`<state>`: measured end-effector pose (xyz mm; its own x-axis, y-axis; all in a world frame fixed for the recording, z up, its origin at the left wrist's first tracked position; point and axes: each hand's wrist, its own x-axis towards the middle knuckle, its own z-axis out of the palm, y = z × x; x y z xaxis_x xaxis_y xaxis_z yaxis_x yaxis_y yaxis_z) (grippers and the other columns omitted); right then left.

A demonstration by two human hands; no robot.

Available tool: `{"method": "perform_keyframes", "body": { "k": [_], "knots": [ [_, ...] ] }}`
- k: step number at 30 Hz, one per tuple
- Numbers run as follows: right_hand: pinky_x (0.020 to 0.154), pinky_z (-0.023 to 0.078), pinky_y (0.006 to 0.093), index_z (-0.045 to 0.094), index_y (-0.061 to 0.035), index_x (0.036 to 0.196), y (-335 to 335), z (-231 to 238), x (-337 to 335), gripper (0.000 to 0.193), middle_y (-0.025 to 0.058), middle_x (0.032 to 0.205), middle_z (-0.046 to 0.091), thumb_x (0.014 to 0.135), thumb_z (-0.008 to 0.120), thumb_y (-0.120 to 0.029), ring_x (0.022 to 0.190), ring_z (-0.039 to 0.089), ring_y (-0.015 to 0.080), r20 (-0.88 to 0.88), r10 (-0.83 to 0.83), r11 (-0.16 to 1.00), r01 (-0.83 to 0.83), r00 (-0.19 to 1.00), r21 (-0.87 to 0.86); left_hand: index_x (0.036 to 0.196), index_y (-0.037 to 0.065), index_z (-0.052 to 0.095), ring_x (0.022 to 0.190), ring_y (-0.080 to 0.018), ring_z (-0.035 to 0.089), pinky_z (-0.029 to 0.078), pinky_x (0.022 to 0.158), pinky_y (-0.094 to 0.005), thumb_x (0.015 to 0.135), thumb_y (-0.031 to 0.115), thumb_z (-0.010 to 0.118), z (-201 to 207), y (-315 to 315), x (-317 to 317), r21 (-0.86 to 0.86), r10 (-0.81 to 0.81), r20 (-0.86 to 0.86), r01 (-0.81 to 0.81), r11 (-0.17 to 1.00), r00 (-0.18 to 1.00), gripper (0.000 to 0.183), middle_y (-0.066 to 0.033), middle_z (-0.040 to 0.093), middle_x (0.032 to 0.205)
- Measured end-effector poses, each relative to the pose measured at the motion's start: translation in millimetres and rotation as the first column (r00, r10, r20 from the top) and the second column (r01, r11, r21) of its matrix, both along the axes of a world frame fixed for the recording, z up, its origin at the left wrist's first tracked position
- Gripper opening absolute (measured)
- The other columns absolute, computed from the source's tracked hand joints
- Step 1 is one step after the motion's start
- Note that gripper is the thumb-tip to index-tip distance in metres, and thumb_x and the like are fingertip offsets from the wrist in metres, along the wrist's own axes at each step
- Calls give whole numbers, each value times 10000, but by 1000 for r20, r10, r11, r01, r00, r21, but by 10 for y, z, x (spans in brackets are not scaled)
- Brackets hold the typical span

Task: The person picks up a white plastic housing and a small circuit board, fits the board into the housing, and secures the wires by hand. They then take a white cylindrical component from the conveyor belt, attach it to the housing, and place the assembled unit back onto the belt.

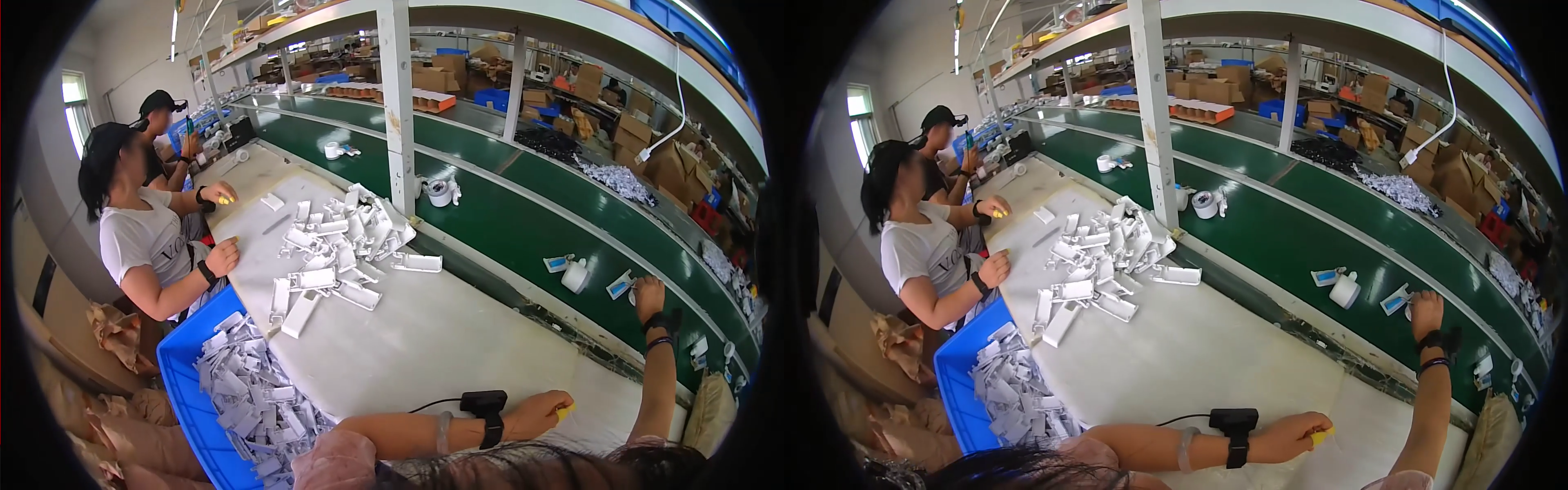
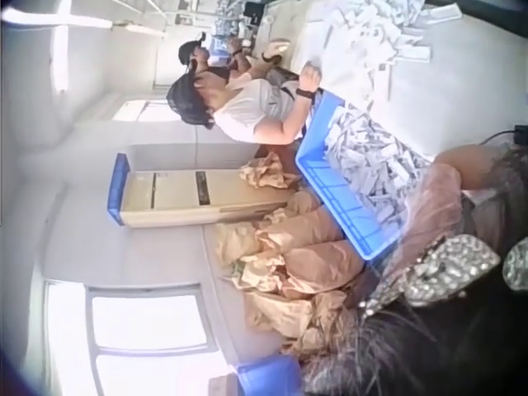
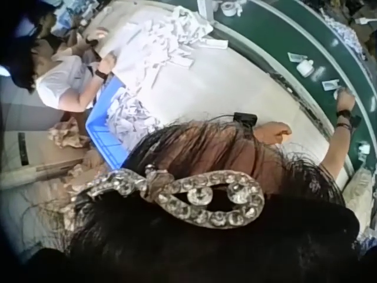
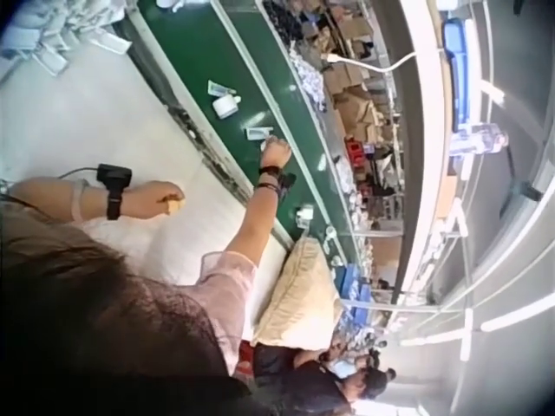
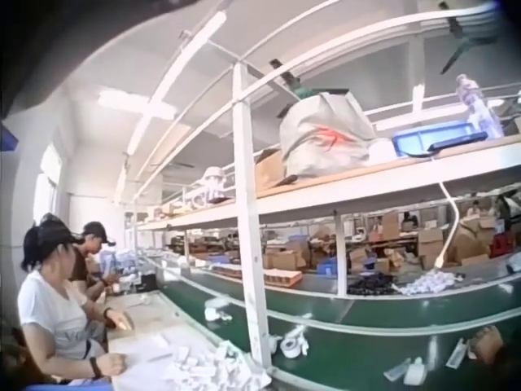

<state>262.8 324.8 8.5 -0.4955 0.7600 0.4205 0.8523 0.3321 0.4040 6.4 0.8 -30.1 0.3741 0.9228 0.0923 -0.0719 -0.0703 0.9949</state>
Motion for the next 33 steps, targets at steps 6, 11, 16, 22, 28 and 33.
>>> {"method": "perform_keyframes", "body": {
  "k": [6, 11, 16, 22, 28, 33],
  "knots": [
    [509, 426, 268, 570, -20, 786, -690, 114, 251, 157, 42, 665, 569, 901, 607, -121, 548, 547, 141, -877, -18, 860, -439, 480, -258, 1132, 18, 511, 803, -238, 564, 470, 733, -322, 844, -29, 484, -71, 41, 72, -49, -77, 136, 84, 995, 988, 293, -133, 578, 948],
    [545, 437, 214, 613, -38, 846, -1726, 322, -220, 130, 5, 663, 615, 916, 617, -147, 578, 578, 78, -925, -347, 673, -645, 155, -361, 1338, 52, 360, 1094, -215, 490, 454, 868, -324, 877, 59, 600, -136, -53, 16, 233, 270, 15, -266, 935, 963, 519, -131, 441, 1260],
    [640, 449, 218, 629, -36, 886, -2859, 315, -453, 106, 19, 753, 656, 922, 619, -135, 677, 632, 86, -861, -509, 586, -732, 0, -346, 1401, 24, 280, 1237, -273, 429, 396, 993, -375, 855, 132, 672, -54, 22, 16, 591, 435, -129, -284, 755, 891, 681, -176, 354, 1400],
    [686, 496, 238, 623, -9, 941, -3477, 232, -538, 123, 58, 788, 676, 928, 610, -131, 708, 650, 117, -765, -638, 496, -809, -92, -316, 1433, 41, 248, 1183, -271, 509, 415, 981, -359, 854, 169, 700, 51, -42, 36, 166, -182, -121, 201, 965, 976, 746, -170, 442, 1353],
    [705, 533, 279, 625, 27, 996, -3580, 264, -472, 166, 90, 855, 674, 929, 609, -125, 758, 673, 173, -816, -578, 420, -864, -17, -279, 1410, 31, 285, 1081, -185, 553, 492, 831, -304, 835, 88, 689, 35, -28, 11, -56, -280, 19, 280, 958, 960, 705, -121, 533, 1241],
    [757, 518, 274, 617, 42, 1099, -3546, 271, -364, 243, 86, 903, 668, 950, 583, -146, 806, 662, 159, -765, -642, 331, -881, 52, -337, 1326, 19, 379, 1059, -146, 567, 483, 857, -293, 853, 43, 639, 76, -12, -56, -73, -227, 97, 235, 969, 969, 541, -90, 564, 1186]
  ]
}}
